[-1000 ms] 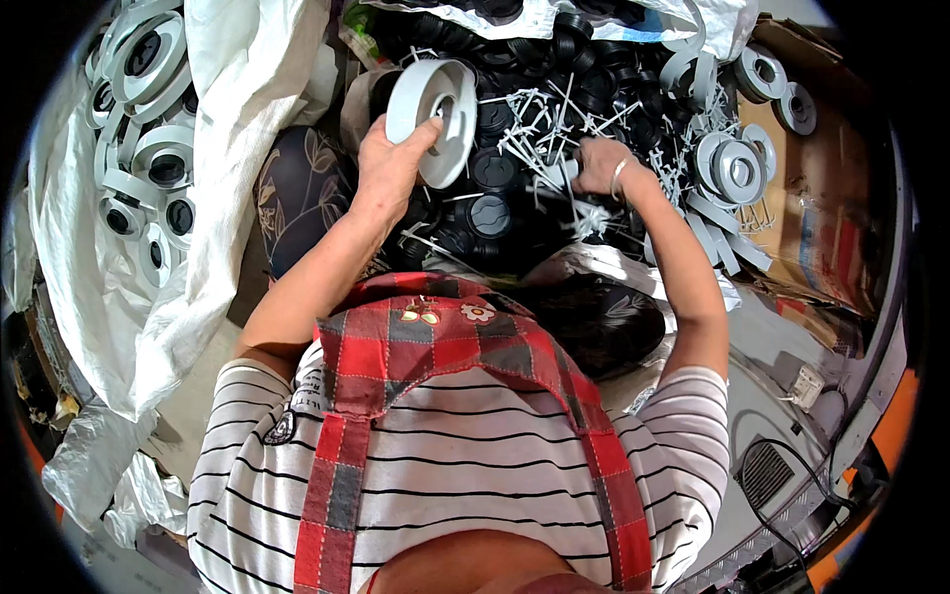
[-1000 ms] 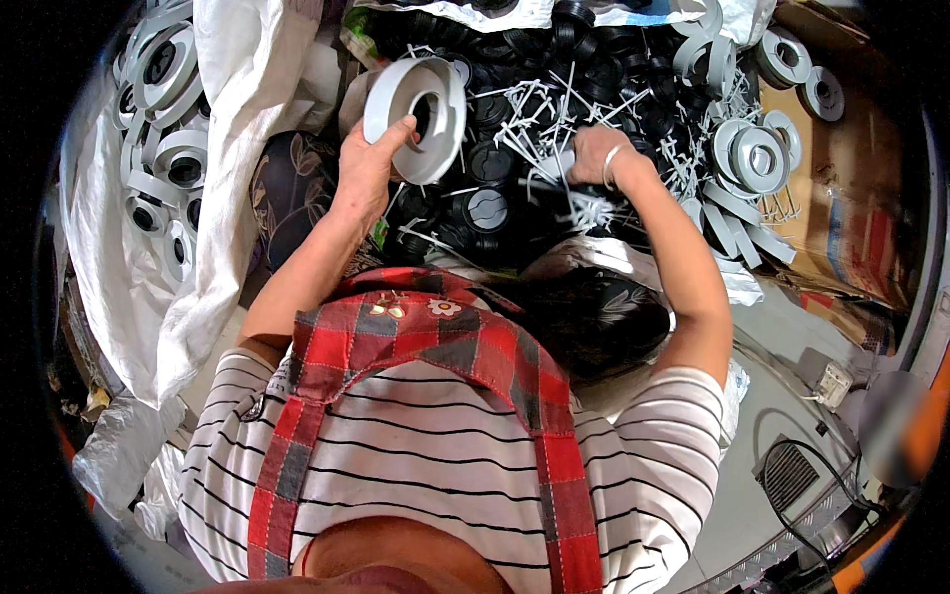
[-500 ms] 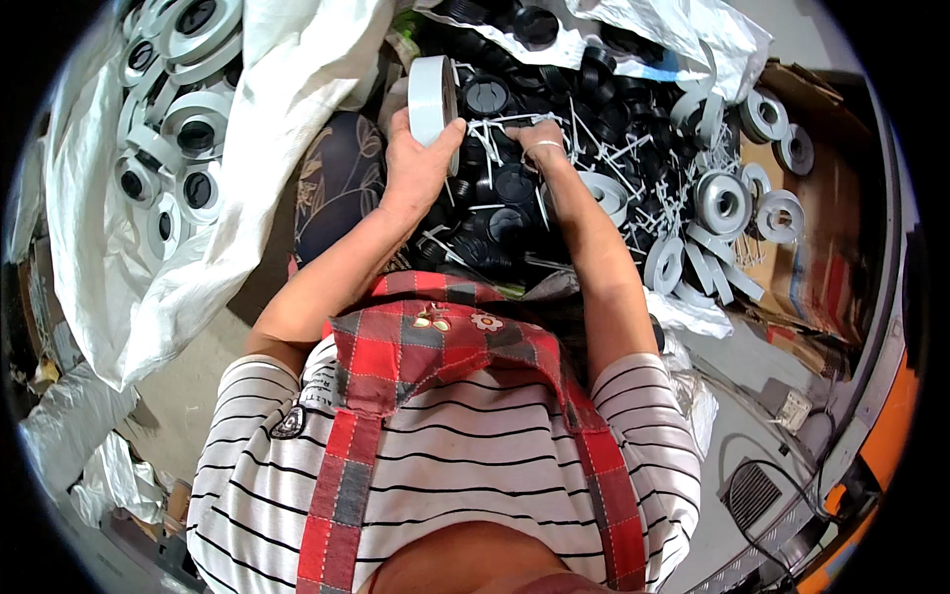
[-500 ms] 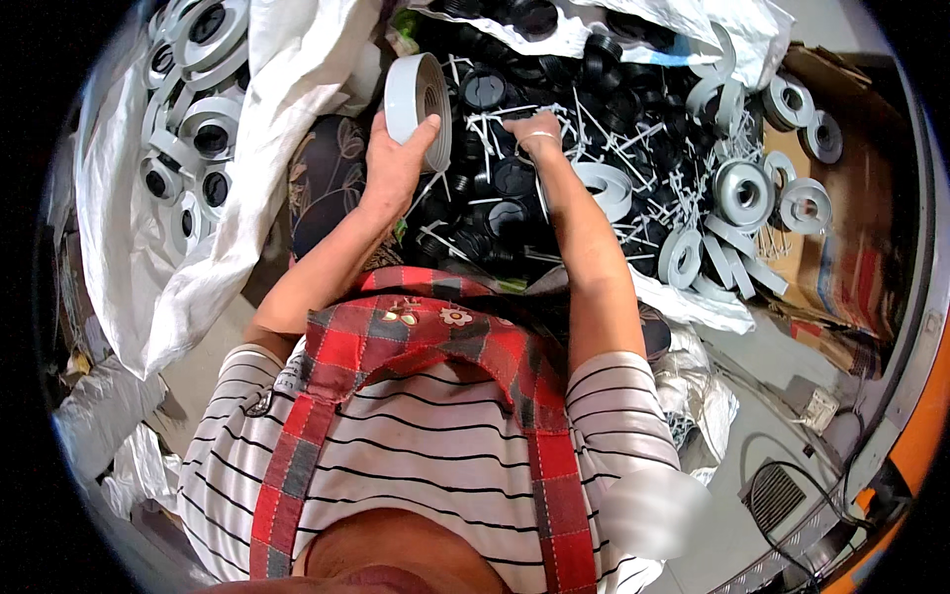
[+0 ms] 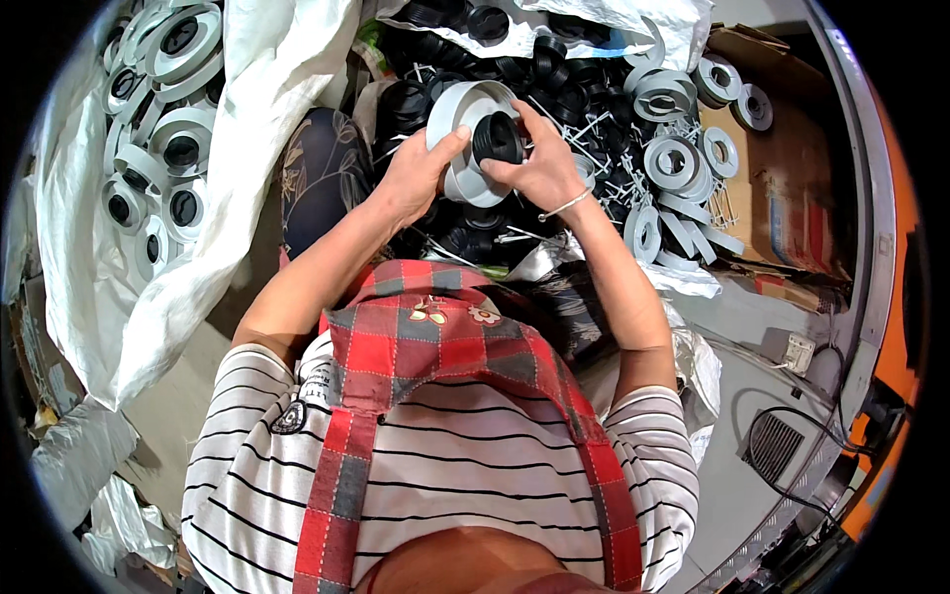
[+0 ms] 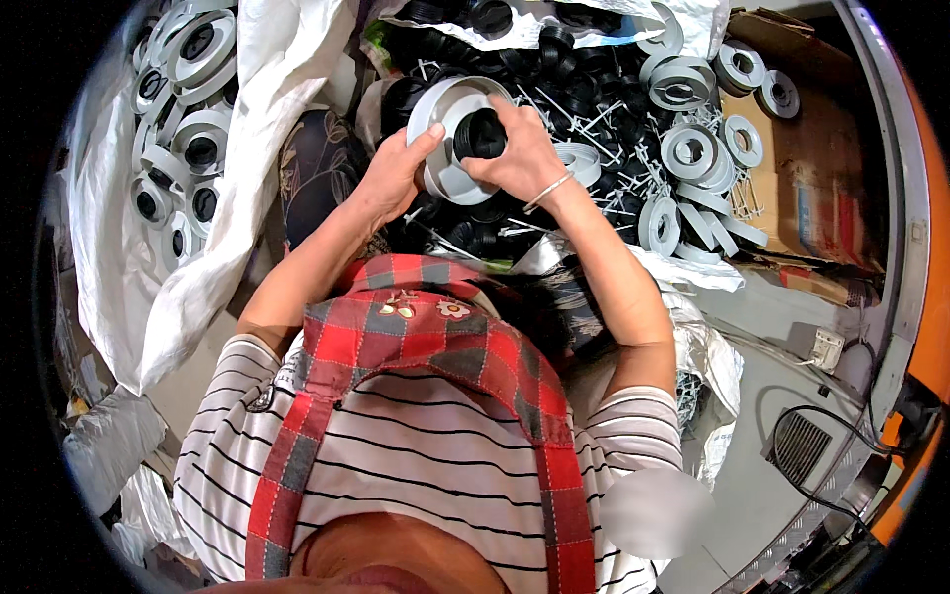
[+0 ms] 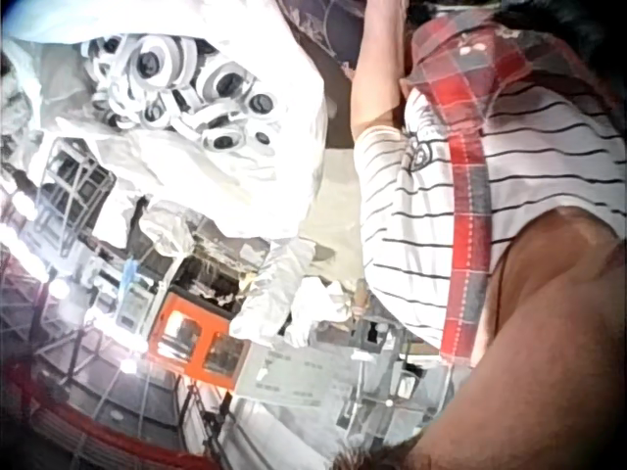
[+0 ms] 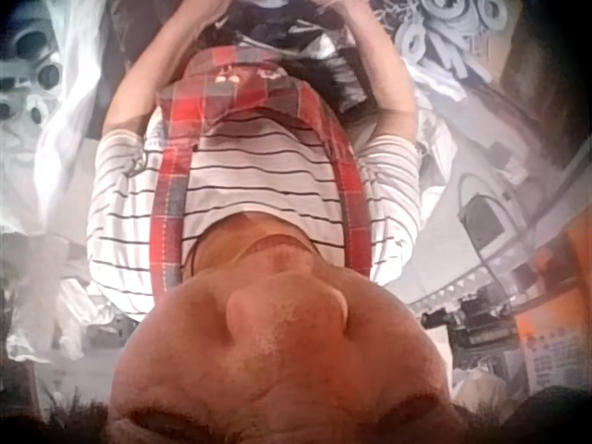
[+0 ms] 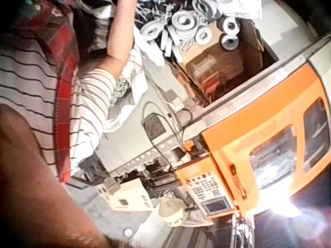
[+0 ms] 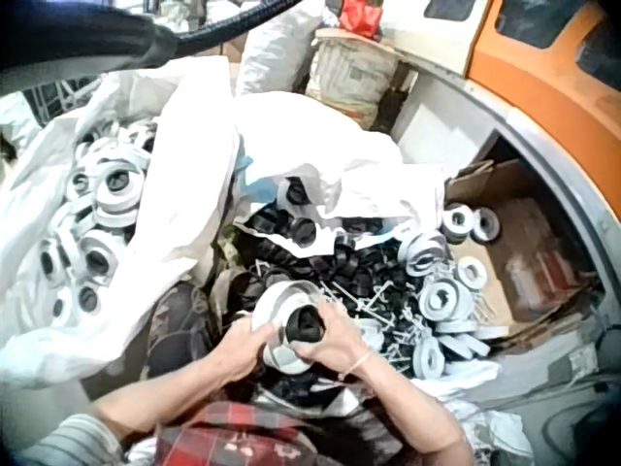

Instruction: The person sits on the floor surrounded by large bags of plastic components. They repeatedly pick up a white circular ring and a black circular cap, press them together to assemble them, and place the finished unit into a pile. The process is continuous and repetitive, focusing on manual assembly of these two-part components.

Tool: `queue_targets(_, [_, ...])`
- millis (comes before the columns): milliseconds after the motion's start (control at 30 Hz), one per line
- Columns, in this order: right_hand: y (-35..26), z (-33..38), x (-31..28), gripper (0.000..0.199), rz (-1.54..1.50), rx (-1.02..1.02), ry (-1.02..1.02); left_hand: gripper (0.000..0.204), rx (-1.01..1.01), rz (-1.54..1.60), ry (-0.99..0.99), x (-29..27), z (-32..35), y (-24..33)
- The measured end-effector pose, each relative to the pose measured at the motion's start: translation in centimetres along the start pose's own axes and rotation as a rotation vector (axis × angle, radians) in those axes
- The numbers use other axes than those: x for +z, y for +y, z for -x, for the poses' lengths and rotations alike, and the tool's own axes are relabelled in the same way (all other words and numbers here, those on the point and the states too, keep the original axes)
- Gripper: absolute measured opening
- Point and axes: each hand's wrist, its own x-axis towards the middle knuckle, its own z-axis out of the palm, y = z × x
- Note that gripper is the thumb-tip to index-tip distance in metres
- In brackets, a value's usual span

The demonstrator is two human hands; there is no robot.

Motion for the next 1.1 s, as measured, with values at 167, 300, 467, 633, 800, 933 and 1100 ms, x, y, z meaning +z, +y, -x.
queue_targets(167, [-1.3,2.1,-0.6,0.074,0.256,-0.413,-0.028,0.040,-0.116,-0.073,-0.121,-1.1,1.0,0.7])
queue_targets(300, [-2.4,3.1,-2.1,0.073,0.420,-0.568,-0.185,0.042,-0.236,-0.087,-0.228,-0.1,2.3,2.7])
queue_targets(467, [-2.7,4.0,-0.8,0.054,-0.072,-0.091,0.072,0.042,-0.019,-0.116,-0.214,0.3,2.7,1.1])
queue_targets(633, [2.0,2.8,-2.1,0.065,-0.230,0.359,-0.520,0.041,0.314,-0.506,0.002,0.0,2.6,3.2])
queue_targets(800, [13.6,2.3,-1.7,0.080,0.625,-0.057,-0.177,0.046,1.444,-0.964,0.469,0.5,1.6,15.8])
queue_targets(933, [14.6,2.8,-1.2,0.068,0.687,0.195,-0.432,0.101,1.410,-0.726,0.440,-1.7,2.3,18.0])
queue_targets(1100, [6.9,3.0,-2.2,0.055,0.457,-0.238,-0.093,0.066,0.196,-0.363,0.261,-0.8,2.2,6.4])
